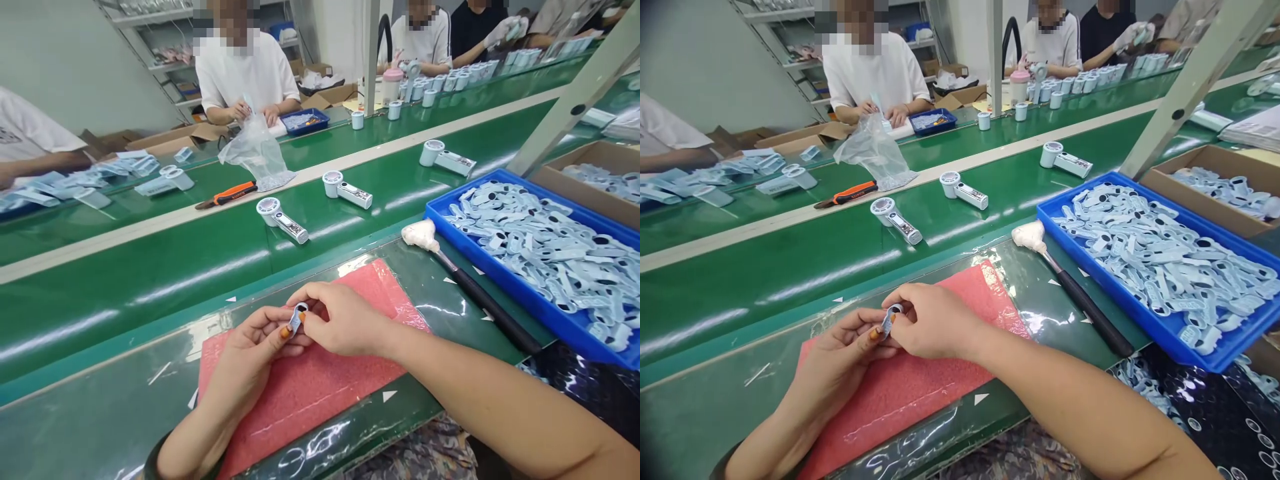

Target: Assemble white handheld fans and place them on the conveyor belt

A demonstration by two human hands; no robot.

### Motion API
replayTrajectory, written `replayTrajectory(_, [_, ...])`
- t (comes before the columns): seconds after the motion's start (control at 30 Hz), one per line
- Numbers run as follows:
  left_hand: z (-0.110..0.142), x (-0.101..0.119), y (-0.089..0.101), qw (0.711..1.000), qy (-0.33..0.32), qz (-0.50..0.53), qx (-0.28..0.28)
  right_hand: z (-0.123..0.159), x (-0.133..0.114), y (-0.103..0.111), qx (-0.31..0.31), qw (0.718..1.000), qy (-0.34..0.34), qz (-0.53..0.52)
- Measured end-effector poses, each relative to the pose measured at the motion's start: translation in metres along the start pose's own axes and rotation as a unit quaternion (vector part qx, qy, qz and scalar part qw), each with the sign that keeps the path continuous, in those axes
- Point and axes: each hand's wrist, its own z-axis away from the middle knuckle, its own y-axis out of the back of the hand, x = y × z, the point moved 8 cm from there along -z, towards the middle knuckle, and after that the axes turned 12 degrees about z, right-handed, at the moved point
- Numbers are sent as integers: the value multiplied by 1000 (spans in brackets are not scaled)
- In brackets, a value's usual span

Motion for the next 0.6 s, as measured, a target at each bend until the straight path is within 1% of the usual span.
replayTrajectory(0.1, [0, 2, 0, 1000, 6, 11, 10, 0, 1, 0, -9, 1000, -3, -9])
replayTrajectory(0.33, [2, 2, -2, 1000, -8, 16, -2, -1, 4, 0, -14, 999, -15, -34])
replayTrajectory(0.6, [3, 0, -1, 999, -39, -17, -5, -1, 9, 2, -5, 999, -45, -19])
